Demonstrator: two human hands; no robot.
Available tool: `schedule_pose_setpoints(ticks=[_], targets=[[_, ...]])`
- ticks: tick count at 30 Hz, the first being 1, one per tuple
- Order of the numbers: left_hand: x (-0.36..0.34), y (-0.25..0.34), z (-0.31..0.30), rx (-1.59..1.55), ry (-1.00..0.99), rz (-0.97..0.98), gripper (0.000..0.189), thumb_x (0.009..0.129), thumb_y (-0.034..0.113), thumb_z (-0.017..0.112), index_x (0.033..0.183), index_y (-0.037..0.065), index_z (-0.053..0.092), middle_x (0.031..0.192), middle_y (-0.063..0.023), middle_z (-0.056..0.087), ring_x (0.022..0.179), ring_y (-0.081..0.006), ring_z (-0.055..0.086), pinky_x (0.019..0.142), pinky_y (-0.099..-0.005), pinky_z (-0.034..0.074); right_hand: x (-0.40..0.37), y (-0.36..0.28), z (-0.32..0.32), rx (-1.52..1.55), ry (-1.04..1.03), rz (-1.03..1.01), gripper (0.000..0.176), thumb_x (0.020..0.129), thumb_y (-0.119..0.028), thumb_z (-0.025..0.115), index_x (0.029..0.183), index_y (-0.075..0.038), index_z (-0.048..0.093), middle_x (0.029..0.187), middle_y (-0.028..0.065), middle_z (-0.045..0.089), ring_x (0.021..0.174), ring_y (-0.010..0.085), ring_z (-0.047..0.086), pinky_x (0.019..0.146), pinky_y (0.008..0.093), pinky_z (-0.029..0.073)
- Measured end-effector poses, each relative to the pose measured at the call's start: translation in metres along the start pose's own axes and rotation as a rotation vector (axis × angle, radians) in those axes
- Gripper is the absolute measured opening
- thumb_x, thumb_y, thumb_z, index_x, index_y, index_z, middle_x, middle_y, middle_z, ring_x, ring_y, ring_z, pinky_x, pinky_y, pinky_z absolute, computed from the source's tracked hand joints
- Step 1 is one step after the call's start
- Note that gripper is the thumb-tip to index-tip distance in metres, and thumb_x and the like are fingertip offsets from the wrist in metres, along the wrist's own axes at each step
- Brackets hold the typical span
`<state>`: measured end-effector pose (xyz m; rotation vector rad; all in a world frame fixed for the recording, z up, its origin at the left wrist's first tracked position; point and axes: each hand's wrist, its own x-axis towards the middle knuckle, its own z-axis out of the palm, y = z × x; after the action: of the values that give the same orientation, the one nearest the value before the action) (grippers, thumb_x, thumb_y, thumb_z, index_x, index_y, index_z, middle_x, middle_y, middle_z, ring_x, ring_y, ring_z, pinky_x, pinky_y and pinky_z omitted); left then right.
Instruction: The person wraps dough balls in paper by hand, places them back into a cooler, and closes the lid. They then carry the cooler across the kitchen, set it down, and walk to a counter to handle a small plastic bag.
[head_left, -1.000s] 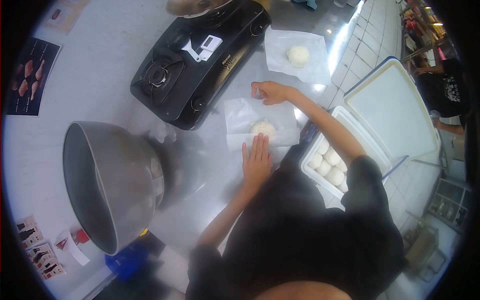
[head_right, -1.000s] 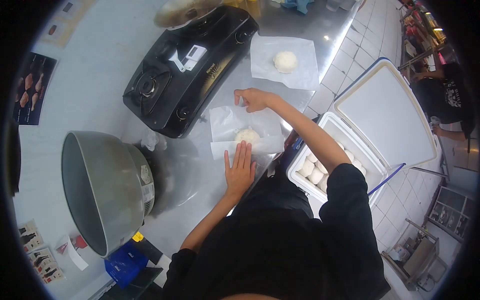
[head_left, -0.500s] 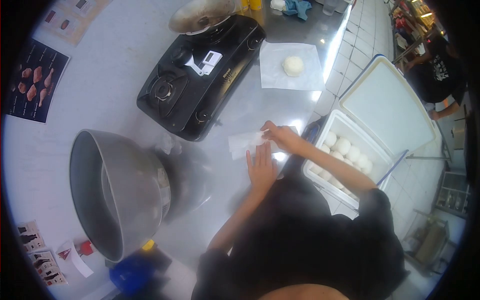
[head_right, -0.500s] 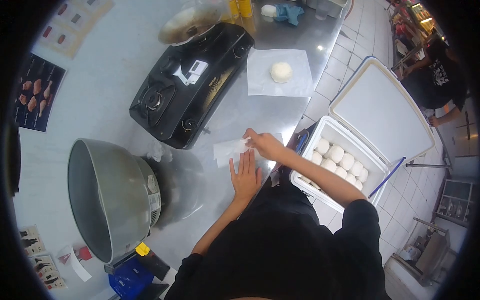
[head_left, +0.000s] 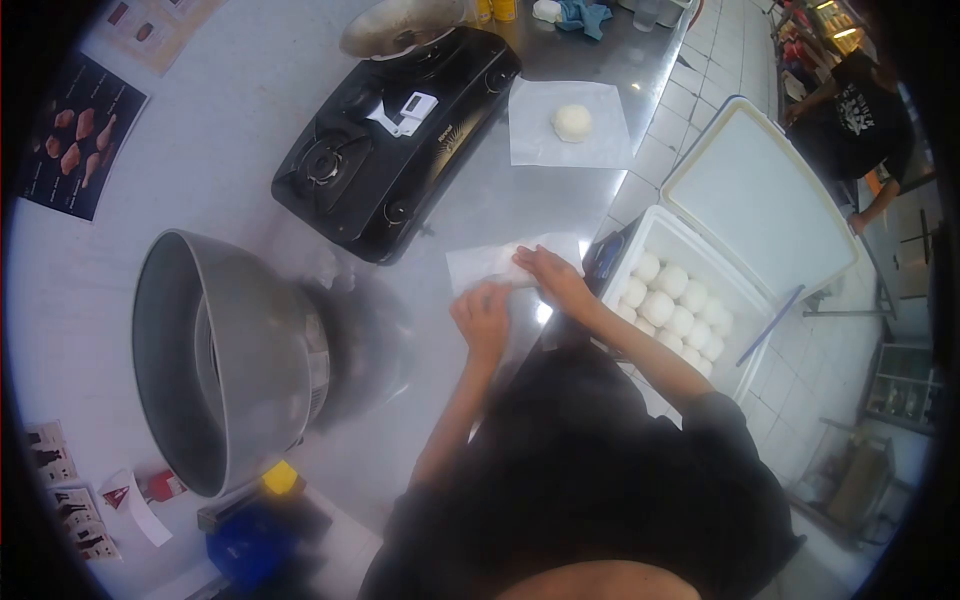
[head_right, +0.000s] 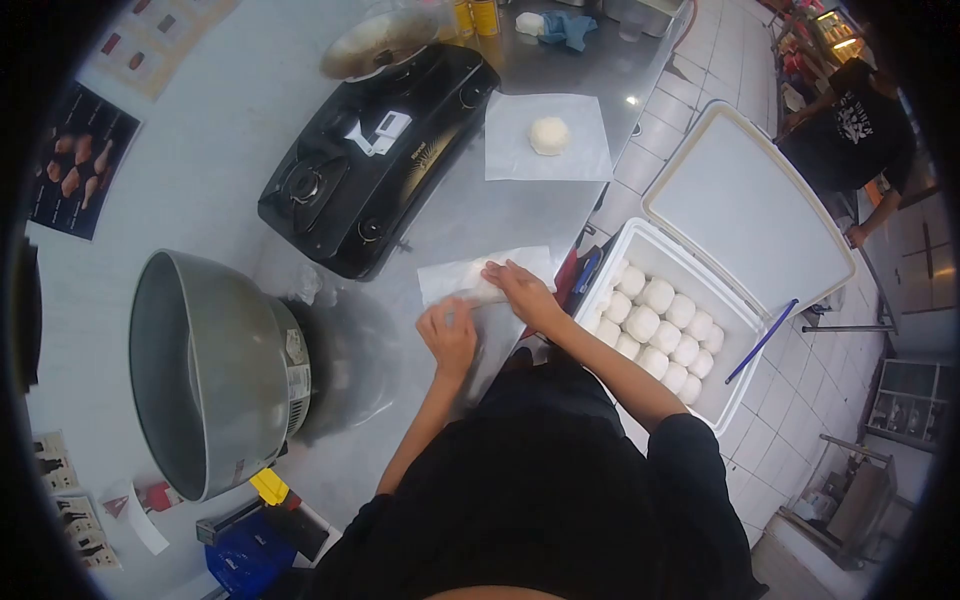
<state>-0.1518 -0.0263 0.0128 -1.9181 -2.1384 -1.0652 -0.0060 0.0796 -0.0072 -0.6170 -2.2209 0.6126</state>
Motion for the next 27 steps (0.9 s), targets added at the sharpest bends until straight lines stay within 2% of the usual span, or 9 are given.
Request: schedule_pose_setpoints(ticks=[1,2,4,7,10,13,15,18,27], targets=[[0.009,0.002,-0.005,0.214,0.080,-0.002,0.032,0.076,0.002,0.061,0.105,0.015,0.066,0.114,-0.0041,0.060,0.110,-0.0228,0.054,0.096,-0.0440,0.037,0.000,-0.001,0.000,0.006,-0.002,0.001,0.026,0.089,0.001,0.043,0.114,0.004,0.048,0.118,0.0112,0.062,0.116,0.0303,0.055,0.102,0.0403,0.041],[0.019,-0.002,-0.006,0.219,0.074,-0.008,0.032,0.076,0.002,0.061,0.105,0.015,0.066,0.114,-0.0041,0.060,0.110,-0.0228,0.054,0.096,-0.0440,0.037,0.001,0.000,-0.001,-0.024,-0.027,-0.015,0.027,0.089,0.000,0.043,0.115,0.003,0.049,0.120,0.0095,0.062,0.118,0.0296,0.053,0.105,0.0411,0.038],[0.040,-0.020,-0.005,0.202,0.105,0.193,0.028,0.075,0.005,0.064,0.100,0.017,0.067,0.098,-0.0010,0.065,0.098,-0.0177,0.060,0.092,-0.0390,0.040,0.000,-0.003,-0.003,-0.049,-0.053,-0.029,0.029,0.090,-0.001,0.043,0.117,0.003,0.049,0.121,0.0078,0.061,0.120,0.0289,0.051,0.107,0.0419,0.036],[0.034,-0.051,0.008,0.069,0.089,0.306,0.025,0.073,0.005,0.066,0.095,0.017,0.068,0.090,0.0028,0.066,0.088,-0.0146,0.063,0.091,-0.0388,0.041,0.003,-0.009,-0.015,-0.047,-0.087,-0.024,0.028,0.089,-0.001,0.044,0.116,0.002,0.051,0.124,0.0117,0.059,0.120,0.0295,0.051,0.106,0.0397,0.037],[0.030,-0.066,0.009,0.029,0.078,0.387,0.021,0.072,0.007,0.067,0.091,0.017,0.069,0.087,0.0048,0.066,0.088,-0.0127,0.063,0.092,-0.0391,0.040,-0.004,-0.009,-0.027,0.032,-0.132,0.067,0.026,0.090,0.000,0.044,0.114,0.001,0.053,0.124,0.0145,0.057,0.117,0.0319,0.053,0.104,0.0376,0.040],[0.030,-0.070,0.009,-0.019,0.063,0.404,0.020,0.073,0.006,0.068,0.090,0.016,0.069,0.090,0.0041,0.067,0.089,-0.0136,0.063,0.093,-0.0389,0.040,-0.006,0.004,-0.036,0.183,-0.085,0.107,0.026,0.085,-0.002,0.051,0.110,0.002,0.056,0.115,0.0152,0.059,0.107,0.0313,0.057,0.095,0.0349,0.046],[0.030,-0.070,0.008,-0.025,0.053,0.405,0.019,0.073,0.006,0.068,0.089,0.016,0.069,0.092,0.0040,0.068,0.089,-0.0139,0.063,0.093,-0.0387,0.040,-0.004,0.013,-0.043,-0.211,-0.074,-0.210,0.033,0.076,-0.006,0.056,0.109,0.001,0.057,0.104,0.0120,0.060,0.096,0.0281,0.057,0.084,0.0349,0.048],[0.033,-0.073,0.008,-0.048,0.039,0.407,0.018,0.073,0.005,0.067,0.088,0.015,0.069,0.094,0.0037,0.068,0.089,-0.0146,0.064,0.093,-0.0382,0.040,-0.002,0.018,-0.049,-0.246,-0.038,-0.347,0.038,0.070,-0.008,0.058,0.107,-0.001,0.056,0.099,0.0109,0.059,0.090,0.0255,0.056,0.078,0.0345,0.048],[0.035,-0.082,0.021,-0.338,-0.089,0.262,0.020,0.076,-0.005,0.060,0.087,0.009,0.068,0.096,-0.0019,0.069,0.093,-0.0187,0.064,0.088,-0.0368,0.045,-0.011,0.035,-0.019,-0.181,-0.029,-0.194,0.037,0.072,-0.003,0.057,0.109,-0.001,0.056,0.102,0.0118,0.060,0.095,0.0282,0.059,0.083,0.0369,0.050]])
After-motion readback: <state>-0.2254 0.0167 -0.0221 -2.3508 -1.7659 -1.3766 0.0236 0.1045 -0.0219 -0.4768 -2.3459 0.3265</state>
